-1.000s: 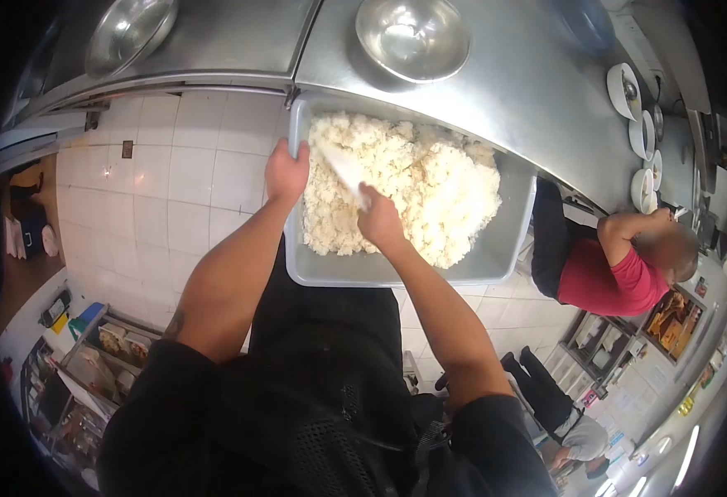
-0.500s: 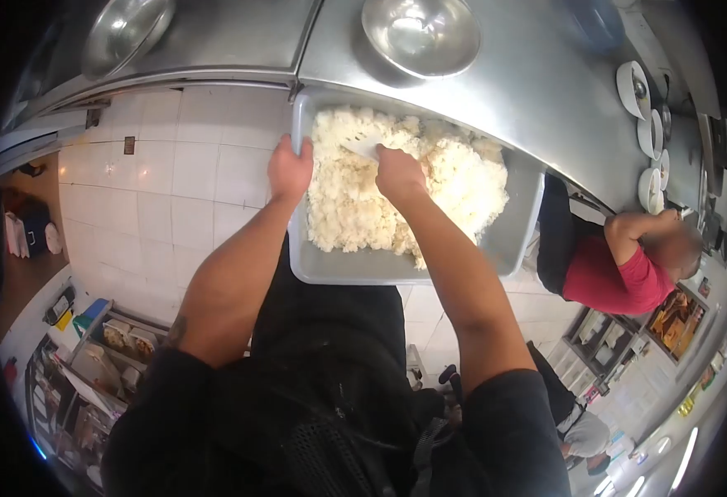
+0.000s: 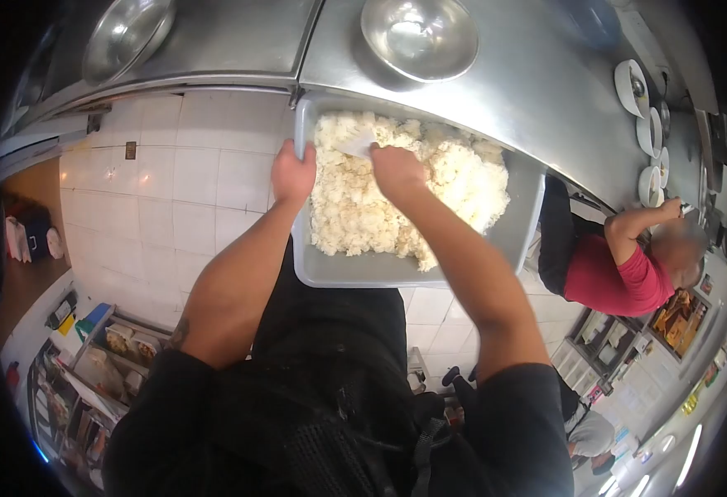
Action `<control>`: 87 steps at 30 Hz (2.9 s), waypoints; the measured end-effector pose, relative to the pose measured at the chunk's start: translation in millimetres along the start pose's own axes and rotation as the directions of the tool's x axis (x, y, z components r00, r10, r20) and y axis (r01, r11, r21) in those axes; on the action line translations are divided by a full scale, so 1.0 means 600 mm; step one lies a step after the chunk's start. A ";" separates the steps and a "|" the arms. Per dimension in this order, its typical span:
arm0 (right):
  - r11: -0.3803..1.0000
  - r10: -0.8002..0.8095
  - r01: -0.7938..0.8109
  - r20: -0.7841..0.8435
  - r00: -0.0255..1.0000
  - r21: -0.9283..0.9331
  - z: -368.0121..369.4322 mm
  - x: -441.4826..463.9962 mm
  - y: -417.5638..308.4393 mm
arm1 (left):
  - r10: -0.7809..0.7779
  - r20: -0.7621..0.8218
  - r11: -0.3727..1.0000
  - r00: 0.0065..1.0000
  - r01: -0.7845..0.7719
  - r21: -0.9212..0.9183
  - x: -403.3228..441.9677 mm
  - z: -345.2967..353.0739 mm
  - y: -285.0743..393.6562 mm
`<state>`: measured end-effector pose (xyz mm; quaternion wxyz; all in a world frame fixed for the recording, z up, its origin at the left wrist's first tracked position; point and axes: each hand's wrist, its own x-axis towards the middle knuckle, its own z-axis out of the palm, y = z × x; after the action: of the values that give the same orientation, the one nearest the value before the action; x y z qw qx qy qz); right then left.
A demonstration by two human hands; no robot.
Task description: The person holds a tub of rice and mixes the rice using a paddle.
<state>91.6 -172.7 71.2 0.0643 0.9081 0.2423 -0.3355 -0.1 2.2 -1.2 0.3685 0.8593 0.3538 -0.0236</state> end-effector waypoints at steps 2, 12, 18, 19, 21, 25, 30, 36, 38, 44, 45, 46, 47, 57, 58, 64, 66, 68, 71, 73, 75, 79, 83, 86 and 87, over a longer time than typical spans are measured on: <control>0.995 0.072 -0.075 0.049 0.996 0.067 0.009 0.027 -0.055 | 0.006 -0.022 1.000 1.000 -0.006 0.002 0.004 -0.004 -0.001; 0.720 0.077 -0.062 0.010 0.997 0.692 0.094 -0.098 0.014 | -0.004 -0.010 1.000 1.000 0.004 0.012 -0.003 -0.005 0.007; 0.962 0.048 -0.037 -0.033 0.998 0.271 -0.057 -0.072 0.013 | -0.013 0.006 1.000 1.000 0.013 0.024 -0.004 -0.005 0.008; 0.976 0.057 -0.043 -0.064 0.996 0.211 -0.050 -0.045 -0.005 | -0.014 -0.008 1.000 1.000 0.014 0.022 -0.001 -0.006 0.010; 0.985 0.083 -0.070 -0.078 0.993 0.156 -0.028 0.005 -0.056 | -0.008 -0.012 1.000 1.000 0.008 0.011 -0.002 -0.007 0.013; 0.994 -0.010 0.002 0.070 0.997 0.109 -0.074 0.042 -0.104 | 0.012 -0.030 1.000 0.999 -0.011 0.029 0.002 0.002 -0.001; 0.976 0.029 -0.029 0.006 1.000 0.218 0.078 -0.032 -0.035 | 0.014 -0.003 1.000 1.000 -0.014 -0.012 -0.002 0.001 0.003; 0.890 0.123 -0.150 0.090 0.988 0.430 0.104 -0.240 0.072 | 0.040 -0.026 0.998 0.999 -0.041 -0.040 -0.002 0.002 0.000; 0.749 0.123 -0.104 0.017 0.992 0.654 0.063 -0.265 0.152 | 0.043 -0.052 0.999 0.998 -0.043 0.015 -0.002 0.007 -0.002; -0.143 0.149 -0.559 0.576 0.804 0.817 -0.082 -0.281 0.281 | 0.015 -0.016 1.000 1.000 -0.015 0.016 0.001 0.008 -0.003; -0.325 0.118 -0.594 0.655 0.747 0.736 -0.063 -0.271 0.299 | 0.004 -0.018 1.000 1.000 -0.003 0.013 0.000 0.007 -0.003; -0.488 0.068 -0.609 0.724 0.687 0.625 -0.042 -0.256 0.316 | 0.010 -0.019 1.000 1.000 -0.010 0.000 0.000 0.006 -0.004; -0.475 0.063 -0.622 0.729 0.682 0.623 -0.013 -0.235 0.338 | 0.015 -0.021 1.000 1.000 -0.015 -0.010 0.000 0.005 -0.006; -0.237 0.133 -0.738 0.773 0.620 0.632 -0.024 -0.070 0.304 | -0.010 -0.036 0.999 0.999 0.011 0.048 0.001 0.006 -0.001; -0.139 0.146 -0.719 0.732 0.665 0.681 -0.022 -0.069 0.296 | -0.002 -0.034 0.999 0.999 0.003 0.047 0.001 0.005 -0.001; 0.833 0.346 -0.414 0.240 0.907 0.367 0.099 -0.032 0.292 | 0.011 -0.054 1.000 0.998 -0.009 0.028 0.000 0.008 0.001; 0.951 0.237 -0.250 0.091 0.967 0.183 0.116 -0.021 0.290 | 0.008 -0.074 1.000 0.997 -0.007 0.010 -0.002 0.007 0.002; 0.951 0.309 -0.310 0.053 0.950 0.014 0.112 -0.023 0.255 | 0.016 -0.065 0.999 0.998 -0.013 0.048 -0.001 0.010 -0.003; 0.942 0.335 -0.334 0.077 0.939 -0.022 0.145 -0.003 0.244 | -0.041 -0.002 0.999 0.999 0.041 0.034 -0.002 0.006 0.004; 0.957 0.288 -0.289 0.105 0.952 -0.002 0.119 -0.040 0.188 | -0.009 -0.026 1.000 1.000 0.010 0.026 0.003 0.006 0.010; 0.945 0.292 -0.307 0.135 0.947 0.110 0.073 -0.098 0.127 | 0.016 -0.031 0.999 0.999 -0.015 0.030 -0.007 0.006 -0.003; 0.933 0.294 -0.313 0.129 0.947 0.179 0.119 -0.133 0.025 | 0.053 -0.045 0.999 0.998 -0.052 0.009 0.001 0.011 -0.007; 0.943 0.258 -0.273 0.100 0.961 0.188 0.103 -0.140 -0.004 | 0.035 -0.041 0.999 0.999 -0.034 0.016 0.005 0.017 -0.015; 0.945 0.102 -0.123 0.085 0.991 0.303 0.048 -0.159 0.059 | 0.035 -0.043 0.999 0.998 -0.036 -0.029 0.003 0.020 -0.020; 0.922 0.037 -0.054 0.053 0.998 0.382 0.044 -0.150 0.100 | 0.006 -0.052 0.999 0.999 -0.009 -0.045 -0.002 0.016 -0.016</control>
<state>46.1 -268.4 105.6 -0.1012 0.9007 0.1494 -0.3952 -4.9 -0.2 -14.2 0.3787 0.8524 0.3604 0.0080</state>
